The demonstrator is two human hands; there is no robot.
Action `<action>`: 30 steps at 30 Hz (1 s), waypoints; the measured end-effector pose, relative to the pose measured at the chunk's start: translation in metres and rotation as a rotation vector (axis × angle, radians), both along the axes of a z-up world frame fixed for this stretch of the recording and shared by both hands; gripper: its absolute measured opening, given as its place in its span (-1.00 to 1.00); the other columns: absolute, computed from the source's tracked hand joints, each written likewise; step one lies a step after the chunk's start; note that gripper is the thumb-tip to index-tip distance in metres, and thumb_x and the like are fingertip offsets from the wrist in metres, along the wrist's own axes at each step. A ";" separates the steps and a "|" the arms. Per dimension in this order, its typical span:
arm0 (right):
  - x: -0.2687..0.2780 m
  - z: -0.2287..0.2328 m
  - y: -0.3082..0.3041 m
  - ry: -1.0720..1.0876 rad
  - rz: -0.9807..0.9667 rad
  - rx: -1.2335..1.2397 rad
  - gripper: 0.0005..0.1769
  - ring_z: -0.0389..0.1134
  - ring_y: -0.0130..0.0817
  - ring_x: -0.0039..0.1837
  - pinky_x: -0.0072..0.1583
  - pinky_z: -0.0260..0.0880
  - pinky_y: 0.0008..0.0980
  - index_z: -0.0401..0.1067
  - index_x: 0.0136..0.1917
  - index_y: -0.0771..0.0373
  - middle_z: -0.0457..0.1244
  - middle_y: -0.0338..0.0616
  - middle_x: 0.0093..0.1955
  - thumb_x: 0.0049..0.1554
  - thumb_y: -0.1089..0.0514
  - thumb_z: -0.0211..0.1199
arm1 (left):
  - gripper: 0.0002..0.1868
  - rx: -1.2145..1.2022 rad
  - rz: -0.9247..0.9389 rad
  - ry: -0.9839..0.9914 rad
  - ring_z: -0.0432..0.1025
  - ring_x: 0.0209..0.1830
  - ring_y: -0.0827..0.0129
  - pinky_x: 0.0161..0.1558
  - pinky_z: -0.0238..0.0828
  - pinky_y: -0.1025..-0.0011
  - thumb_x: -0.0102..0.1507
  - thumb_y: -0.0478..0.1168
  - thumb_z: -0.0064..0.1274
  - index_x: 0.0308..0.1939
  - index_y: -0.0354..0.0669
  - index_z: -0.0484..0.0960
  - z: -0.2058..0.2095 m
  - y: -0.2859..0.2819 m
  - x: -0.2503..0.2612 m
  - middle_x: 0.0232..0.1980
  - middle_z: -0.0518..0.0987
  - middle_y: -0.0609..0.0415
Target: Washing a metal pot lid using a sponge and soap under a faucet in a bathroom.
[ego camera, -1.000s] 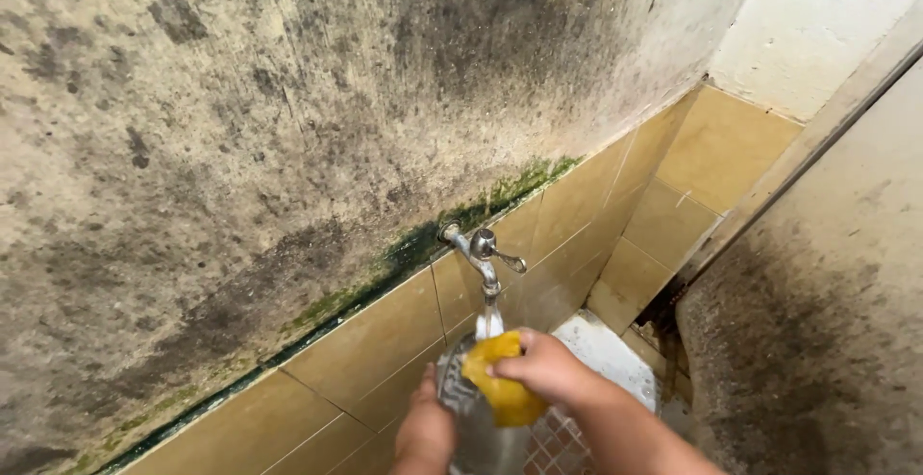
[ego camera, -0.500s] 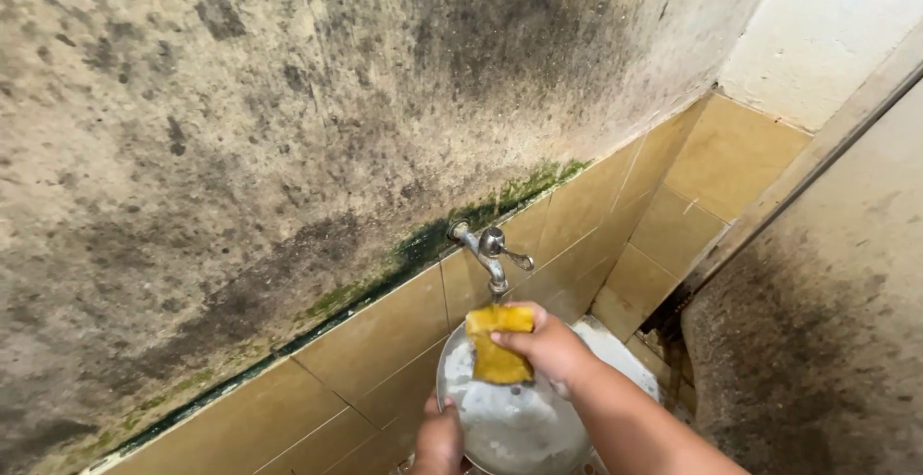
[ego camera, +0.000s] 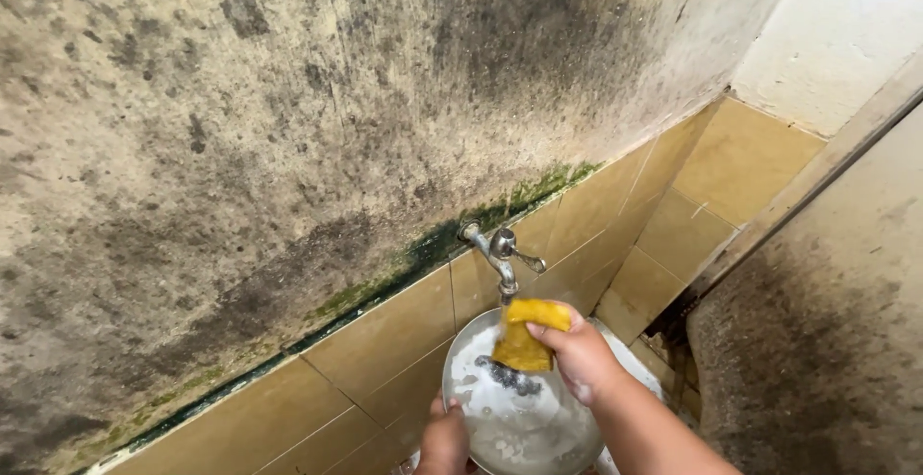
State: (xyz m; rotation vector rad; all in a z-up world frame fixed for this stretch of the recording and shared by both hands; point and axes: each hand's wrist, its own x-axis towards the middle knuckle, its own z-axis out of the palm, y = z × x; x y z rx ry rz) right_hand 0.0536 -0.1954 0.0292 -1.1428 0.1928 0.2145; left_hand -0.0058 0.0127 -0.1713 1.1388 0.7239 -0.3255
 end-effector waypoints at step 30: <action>0.004 0.000 0.046 0.465 0.004 0.594 -0.50 0.44 -0.05 0.22 0.37 0.36 0.04 0.41 0.28 0.24 0.41 0.01 0.19 0.27 -0.16 0.06 | -0.49 0.215 -0.129 0.005 0.49 0.23 0.11 0.21 0.40 0.17 0.45 -0.04 -0.29 0.51 0.20 0.26 -0.023 0.005 0.000 0.26 0.60 -0.12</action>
